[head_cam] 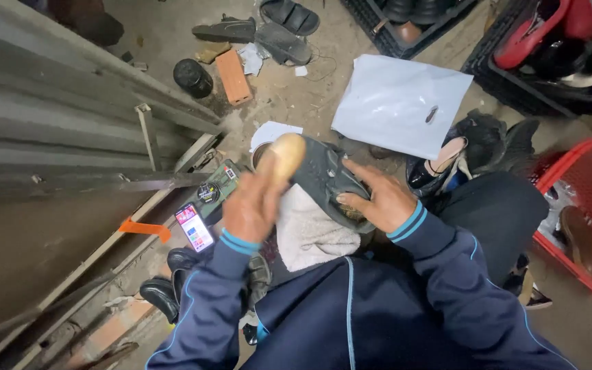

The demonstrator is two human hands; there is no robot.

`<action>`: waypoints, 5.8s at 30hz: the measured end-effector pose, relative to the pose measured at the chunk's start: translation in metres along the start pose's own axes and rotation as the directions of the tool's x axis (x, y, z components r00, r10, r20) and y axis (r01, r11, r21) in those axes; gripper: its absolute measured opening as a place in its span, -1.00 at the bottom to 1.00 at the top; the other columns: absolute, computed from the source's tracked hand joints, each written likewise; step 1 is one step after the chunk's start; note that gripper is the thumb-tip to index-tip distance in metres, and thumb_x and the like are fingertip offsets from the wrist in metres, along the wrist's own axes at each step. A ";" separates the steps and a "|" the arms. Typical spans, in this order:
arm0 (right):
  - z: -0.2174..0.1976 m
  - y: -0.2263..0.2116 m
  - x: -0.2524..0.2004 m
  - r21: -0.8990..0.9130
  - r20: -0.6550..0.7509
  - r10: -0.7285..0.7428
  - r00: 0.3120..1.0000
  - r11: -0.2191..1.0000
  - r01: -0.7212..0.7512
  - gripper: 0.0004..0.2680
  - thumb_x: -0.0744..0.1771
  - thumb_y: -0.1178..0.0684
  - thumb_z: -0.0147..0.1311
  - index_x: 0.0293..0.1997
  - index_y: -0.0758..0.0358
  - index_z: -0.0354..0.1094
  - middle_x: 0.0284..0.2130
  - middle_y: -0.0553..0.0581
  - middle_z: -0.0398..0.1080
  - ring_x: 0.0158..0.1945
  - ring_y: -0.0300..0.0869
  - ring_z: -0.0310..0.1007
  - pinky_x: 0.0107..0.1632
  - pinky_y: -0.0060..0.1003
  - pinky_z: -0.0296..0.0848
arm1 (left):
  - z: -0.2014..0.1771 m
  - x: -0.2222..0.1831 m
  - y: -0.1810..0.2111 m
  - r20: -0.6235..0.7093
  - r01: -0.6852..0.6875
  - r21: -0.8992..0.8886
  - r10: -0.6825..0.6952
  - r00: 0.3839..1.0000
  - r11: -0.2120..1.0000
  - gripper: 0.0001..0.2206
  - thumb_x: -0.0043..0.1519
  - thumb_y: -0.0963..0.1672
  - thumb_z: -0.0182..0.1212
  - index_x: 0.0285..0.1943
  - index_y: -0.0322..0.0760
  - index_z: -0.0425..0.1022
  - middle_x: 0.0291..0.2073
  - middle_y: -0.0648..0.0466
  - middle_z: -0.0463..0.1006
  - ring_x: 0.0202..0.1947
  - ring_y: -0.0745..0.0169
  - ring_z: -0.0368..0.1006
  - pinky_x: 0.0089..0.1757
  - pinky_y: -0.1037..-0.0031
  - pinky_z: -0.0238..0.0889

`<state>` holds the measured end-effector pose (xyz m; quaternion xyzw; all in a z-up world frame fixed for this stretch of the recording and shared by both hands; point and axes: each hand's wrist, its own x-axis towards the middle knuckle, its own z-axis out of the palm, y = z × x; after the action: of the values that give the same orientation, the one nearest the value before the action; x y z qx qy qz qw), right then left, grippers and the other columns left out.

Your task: Cleaning a shoe with a brush and then using a handheld power tool to sand or buff the sole.

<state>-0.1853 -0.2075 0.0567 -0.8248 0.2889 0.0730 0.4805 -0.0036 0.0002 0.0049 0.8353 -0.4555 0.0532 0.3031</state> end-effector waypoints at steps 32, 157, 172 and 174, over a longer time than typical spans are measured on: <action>0.032 0.003 0.008 0.092 -0.268 0.005 0.963 0.996 0.020 -0.47 0.22 0.04 0.23 0.38 0.23 0.27 0.09 0.37 0.43 0.21 0.24 0.37 0.27 0.20 0.34 | 0.004 0.007 0.004 0.178 0.021 -0.321 0.038 0.983 0.947 -0.60 0.23 0.00 0.36 0.27 0.04 0.54 -0.34 0.02 0.59 -0.27 -0.07 0.60 -0.26 0.23 0.48; 0.008 0.018 0.003 -0.523 -0.060 -0.757 0.650 0.579 0.626 -0.70 0.37 0.26 -0.03 0.17 0.00 0.50 0.10 0.18 0.51 -0.06 0.11 0.56 -0.12 0.01 0.60 | -0.026 -0.004 0.018 0.236 0.129 -0.370 -0.041 0.971 0.920 -0.69 0.24 0.00 0.34 0.10 -0.13 0.63 -0.16 -0.16 0.66 -0.14 -0.26 0.61 -0.16 0.06 0.50; 0.038 0.038 -0.046 -0.323 -0.416 -0.072 0.907 0.944 -0.073 -0.85 0.38 -0.11 0.12 -0.17 0.06 0.56 -0.45 0.11 0.58 -0.26 0.09 0.61 -0.25 -0.04 0.57 | 0.004 0.005 0.017 0.266 0.495 -0.604 -0.427 0.864 0.625 -0.21 0.21 -0.08 0.44 0.60 0.03 0.02 0.24 -0.24 0.47 -0.23 0.11 0.56 -0.26 0.32 0.52; 0.032 0.036 -0.051 0.342 -0.202 0.176 0.963 0.935 -0.099 -0.74 0.40 -0.01 0.05 0.12 0.31 0.51 0.01 0.40 0.54 0.21 0.16 0.46 0.21 0.10 0.41 | 0.002 -0.001 0.021 0.235 0.464 -0.623 -0.416 0.879 0.630 -0.24 0.23 -0.10 0.41 0.59 0.02 0.04 0.19 -0.28 0.50 -0.28 0.09 0.52 -0.29 0.30 0.46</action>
<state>-0.2419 -0.1735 0.0328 -0.7136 0.4078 -0.0382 0.5683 -0.0210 -0.0079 0.0125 0.7591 -0.2363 -0.2160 0.5669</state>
